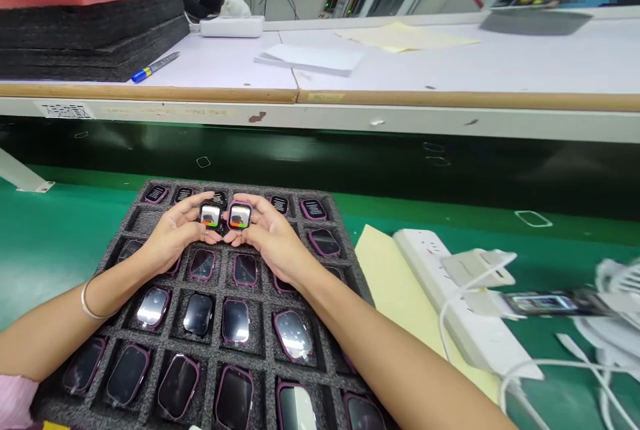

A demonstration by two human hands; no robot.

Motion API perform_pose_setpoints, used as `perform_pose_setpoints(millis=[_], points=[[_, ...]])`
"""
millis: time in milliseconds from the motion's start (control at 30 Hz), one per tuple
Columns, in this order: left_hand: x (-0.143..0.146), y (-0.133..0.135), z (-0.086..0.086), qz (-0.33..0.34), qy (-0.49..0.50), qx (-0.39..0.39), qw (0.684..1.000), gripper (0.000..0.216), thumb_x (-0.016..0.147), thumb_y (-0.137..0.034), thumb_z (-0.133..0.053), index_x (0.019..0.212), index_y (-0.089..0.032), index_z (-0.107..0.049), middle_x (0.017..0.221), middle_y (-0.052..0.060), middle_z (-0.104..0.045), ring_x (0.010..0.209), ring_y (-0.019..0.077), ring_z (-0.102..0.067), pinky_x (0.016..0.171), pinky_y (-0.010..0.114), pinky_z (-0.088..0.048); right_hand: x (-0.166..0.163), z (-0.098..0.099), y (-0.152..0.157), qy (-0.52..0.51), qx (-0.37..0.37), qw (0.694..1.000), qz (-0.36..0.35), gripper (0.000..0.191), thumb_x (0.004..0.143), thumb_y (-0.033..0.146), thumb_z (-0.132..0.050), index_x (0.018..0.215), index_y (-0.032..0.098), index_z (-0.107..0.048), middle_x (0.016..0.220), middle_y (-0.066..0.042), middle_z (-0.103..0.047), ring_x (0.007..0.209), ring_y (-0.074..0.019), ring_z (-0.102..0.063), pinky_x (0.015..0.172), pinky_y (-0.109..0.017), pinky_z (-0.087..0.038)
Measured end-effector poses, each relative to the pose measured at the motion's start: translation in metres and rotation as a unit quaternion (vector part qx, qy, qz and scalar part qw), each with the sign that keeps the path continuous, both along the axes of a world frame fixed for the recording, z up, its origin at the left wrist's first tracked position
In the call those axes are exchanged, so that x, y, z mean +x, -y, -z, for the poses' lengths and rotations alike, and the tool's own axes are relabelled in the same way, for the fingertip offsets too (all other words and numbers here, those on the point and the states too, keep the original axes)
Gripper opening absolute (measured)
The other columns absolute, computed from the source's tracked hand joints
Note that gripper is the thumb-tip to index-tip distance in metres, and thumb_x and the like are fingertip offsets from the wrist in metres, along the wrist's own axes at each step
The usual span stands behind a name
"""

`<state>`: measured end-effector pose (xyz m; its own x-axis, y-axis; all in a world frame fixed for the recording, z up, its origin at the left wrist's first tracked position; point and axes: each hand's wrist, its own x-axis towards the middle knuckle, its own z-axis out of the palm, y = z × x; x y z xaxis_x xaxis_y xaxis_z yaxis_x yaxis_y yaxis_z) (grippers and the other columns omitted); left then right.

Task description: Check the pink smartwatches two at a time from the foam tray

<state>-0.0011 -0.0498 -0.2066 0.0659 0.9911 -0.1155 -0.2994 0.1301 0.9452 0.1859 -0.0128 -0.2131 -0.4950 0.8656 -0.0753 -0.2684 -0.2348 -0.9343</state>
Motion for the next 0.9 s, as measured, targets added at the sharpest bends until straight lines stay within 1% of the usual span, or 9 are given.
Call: perform_pose_setpoints(millis=[133,333,433,500,567,633,700,800,900], points=[[0.001,0.000,-0.001,-0.002,-0.014,0.022,1.000,0.066,0.064,-0.007,-0.066,0.129,-0.017,-0.056,0.092,0.002,-0.073,0.066,0.0139,-0.073,0.070,0.027,-0.059,0.000,-0.002,0.001,-0.005,0.013,1.000,-0.001,0.048,0.068,0.011,-0.065,0.114,0.024,-0.056,0.102,-0.003,-0.071,0.069,-0.0137,-0.069,0.073,-0.035,-0.055],[0.000,-0.001,0.001,-0.002,-0.030,0.045,0.999,0.060,0.066,-0.009,-0.067,0.126,-0.017,-0.060,0.099,0.005,-0.075,0.067,0.0133,-0.073,0.072,0.029,-0.060,0.001,-0.002,0.001,-0.016,0.042,0.999,-0.007,0.047,0.068,0.011,-0.065,0.113,0.025,-0.058,0.093,0.000,-0.070,0.069,-0.0141,-0.068,0.073,-0.035,-0.056],[0.000,0.000,0.000,-0.003,-0.025,0.041,0.999,0.060,0.066,-0.008,-0.067,0.125,-0.018,-0.061,0.099,0.004,-0.075,0.067,0.0135,-0.073,0.075,0.030,-0.061,0.001,0.000,0.000,-0.019,0.043,0.999,-0.003,0.046,0.069,0.013,-0.070,0.112,0.025,-0.060,0.091,0.001,-0.070,0.069,-0.0146,-0.068,0.073,-0.034,-0.057],[-0.001,0.000,-0.003,-0.003,-0.016,0.030,0.999,0.059,0.067,-0.009,-0.068,0.124,-0.018,-0.061,0.096,0.003,-0.075,0.068,0.0147,-0.073,0.075,0.031,-0.061,0.000,-0.001,-0.001,-0.025,0.024,0.999,-0.004,0.040,0.073,0.019,-0.074,0.110,0.025,-0.061,0.088,0.001,-0.070,0.069,-0.0151,-0.069,0.072,-0.034,-0.057],[-0.002,0.000,-0.011,-0.007,-0.004,0.017,1.000,0.053,0.070,-0.015,-0.069,0.123,-0.017,-0.062,0.091,0.002,-0.074,0.067,0.0157,-0.074,0.073,0.031,-0.061,-0.001,-0.005,-0.003,-0.043,-0.001,0.999,-0.005,0.031,0.080,0.031,-0.073,0.108,0.024,-0.061,0.085,0.000,-0.071,0.067,-0.0157,-0.069,0.068,-0.033,-0.057],[-0.003,-0.002,-0.024,-0.008,0.003,0.017,1.000,0.046,0.075,-0.022,-0.069,0.120,-0.016,-0.063,0.088,0.003,-0.074,0.065,0.0164,-0.074,0.071,0.031,-0.061,-0.002,-0.017,-0.006,-0.061,-0.009,0.998,-0.005,0.027,0.086,0.040,-0.068,0.107,0.023,-0.062,0.085,-0.002,-0.071,0.065,-0.0160,-0.070,0.064,-0.031,-0.056],[-0.005,-0.005,-0.043,-0.002,-0.004,0.043,0.999,0.043,0.077,-0.025,-0.068,0.119,-0.016,-0.064,0.086,0.003,-0.073,0.064,0.0171,-0.074,0.070,0.032,-0.061,-0.003,-0.036,-0.010,-0.069,0.009,0.998,-0.009,0.026,0.088,0.040,-0.065,0.107,0.023,-0.063,0.087,-0.002,-0.072,0.065,-0.0161,-0.071,0.062,-0.030,-0.056],[-0.007,-0.011,-0.082,0.004,-0.023,0.116,0.993,0.044,0.078,-0.027,-0.066,0.120,-0.015,-0.063,0.083,0.003,-0.072,0.063,0.0173,-0.073,0.068,0.032,-0.061,-0.004,-0.076,-0.016,-0.070,0.068,0.995,-0.014,0.023,0.089,0.036,-0.065,0.108,0.023,-0.063,0.088,-0.002,-0.072,0.065,-0.0159,-0.071,0.060,-0.029,-0.056],[-0.006,-0.016,-0.124,-0.005,-0.027,0.189,0.982,0.048,0.078,-0.024,-0.063,0.125,-0.016,-0.062,0.086,0.003,-0.072,0.063,0.0161,-0.073,0.068,0.032,-0.060,-0.007,-0.119,-0.021,-0.077,0.144,0.987,-0.007,0.021,0.090,0.035,-0.063,0.108,0.023,-0.062,0.088,-0.002,-0.071,0.060,-0.0137,-0.069,0.052,-0.025,-0.052]])
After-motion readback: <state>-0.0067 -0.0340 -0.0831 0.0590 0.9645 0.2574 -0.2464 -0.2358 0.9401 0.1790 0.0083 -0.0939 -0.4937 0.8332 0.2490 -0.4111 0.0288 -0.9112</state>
